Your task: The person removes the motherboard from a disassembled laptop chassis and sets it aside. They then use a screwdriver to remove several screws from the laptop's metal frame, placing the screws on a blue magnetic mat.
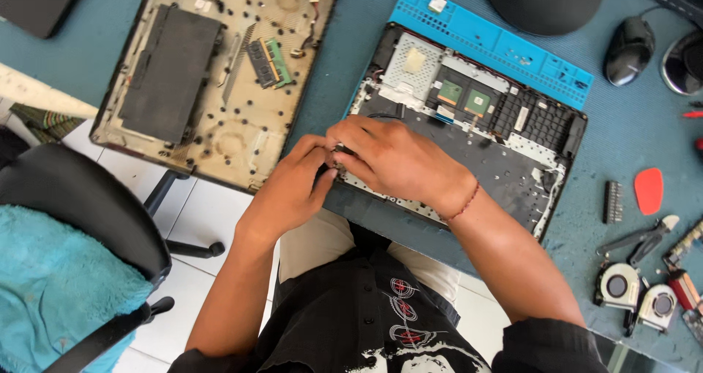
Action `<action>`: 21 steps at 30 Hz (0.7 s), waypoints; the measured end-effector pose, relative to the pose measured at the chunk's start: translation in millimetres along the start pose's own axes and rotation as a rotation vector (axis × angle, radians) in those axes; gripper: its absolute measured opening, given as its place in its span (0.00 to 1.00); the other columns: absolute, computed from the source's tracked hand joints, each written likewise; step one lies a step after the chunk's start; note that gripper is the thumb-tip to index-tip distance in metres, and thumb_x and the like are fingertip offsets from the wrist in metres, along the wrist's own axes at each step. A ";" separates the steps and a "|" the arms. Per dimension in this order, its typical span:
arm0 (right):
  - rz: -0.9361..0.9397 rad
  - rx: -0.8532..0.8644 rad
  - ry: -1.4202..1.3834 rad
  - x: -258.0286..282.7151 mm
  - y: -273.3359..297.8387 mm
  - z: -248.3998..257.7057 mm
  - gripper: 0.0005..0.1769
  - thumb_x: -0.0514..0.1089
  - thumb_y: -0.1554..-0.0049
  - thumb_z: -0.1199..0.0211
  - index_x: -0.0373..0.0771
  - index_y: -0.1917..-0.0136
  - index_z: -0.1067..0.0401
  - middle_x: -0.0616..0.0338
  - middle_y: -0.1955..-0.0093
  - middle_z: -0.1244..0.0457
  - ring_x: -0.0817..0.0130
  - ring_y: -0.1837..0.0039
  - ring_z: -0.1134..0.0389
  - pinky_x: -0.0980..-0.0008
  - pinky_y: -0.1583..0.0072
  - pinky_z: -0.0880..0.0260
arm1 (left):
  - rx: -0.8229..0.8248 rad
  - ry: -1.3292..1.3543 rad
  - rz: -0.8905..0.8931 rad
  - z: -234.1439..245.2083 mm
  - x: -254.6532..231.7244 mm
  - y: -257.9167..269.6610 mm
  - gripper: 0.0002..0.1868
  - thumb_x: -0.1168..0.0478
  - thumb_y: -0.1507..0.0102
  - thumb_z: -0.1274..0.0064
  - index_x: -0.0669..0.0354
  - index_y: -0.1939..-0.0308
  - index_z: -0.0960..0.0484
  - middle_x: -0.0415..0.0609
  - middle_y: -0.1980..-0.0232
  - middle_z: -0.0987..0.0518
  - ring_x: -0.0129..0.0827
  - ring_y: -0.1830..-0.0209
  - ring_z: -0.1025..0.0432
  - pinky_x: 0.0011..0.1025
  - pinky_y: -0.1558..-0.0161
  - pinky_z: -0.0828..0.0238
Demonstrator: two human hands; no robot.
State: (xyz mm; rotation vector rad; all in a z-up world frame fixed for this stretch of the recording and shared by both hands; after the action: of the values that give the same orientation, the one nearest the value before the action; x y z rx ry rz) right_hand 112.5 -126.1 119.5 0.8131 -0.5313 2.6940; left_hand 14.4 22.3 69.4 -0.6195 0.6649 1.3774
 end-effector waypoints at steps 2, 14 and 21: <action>-0.011 -0.062 0.042 -9.3 5.9 -13.1 0.07 0.42 0.41 0.45 0.41 0.49 0.36 0.54 0.60 0.38 0.52 0.65 0.31 0.60 0.65 0.29 | -0.006 -0.081 -0.030 0.1 -1.4 0.1 0.06 0.65 0.36 0.56 0.65 0.61 0.28 0.50 0.51 0.33 0.51 0.56 0.26 0.43 0.60 0.24; -0.333 -0.553 -0.129 -9.2 55.0 -37.8 0.10 0.43 0.44 0.39 0.41 0.50 0.33 0.53 0.62 0.35 0.57 0.67 0.30 0.68 0.67 0.26 | 0.015 -0.490 -0.131 -17.8 1.1 -3.6 0.02 0.67 0.38 0.57 0.63 0.64 0.31 0.52 0.54 0.34 0.51 0.54 0.29 0.37 0.58 0.29; -0.486 -0.799 -0.273 -9.9 96.9 -9.9 0.13 0.39 0.50 0.33 0.38 0.53 0.31 0.52 0.61 0.33 0.56 0.65 0.28 0.72 0.65 0.26 | 0.020 -0.407 -0.188 -16.7 10.0 -7.7 0.03 0.66 0.39 0.57 0.62 0.63 0.33 0.51 0.53 0.35 0.52 0.50 0.32 0.36 0.51 0.33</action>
State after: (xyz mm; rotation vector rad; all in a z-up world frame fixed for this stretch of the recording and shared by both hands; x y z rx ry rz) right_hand 80.8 -210.1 80.4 0.9020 -1.1820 1.7108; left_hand 21.7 15.9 50.8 -0.3587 0.2855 1.2689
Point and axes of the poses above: each hand's wrist, its own y-axis away from the middle knuckle, its own z-axis out of the back of the hand, x = y × z, the point moved 1 cm from there along -y, towards the middle knuckle
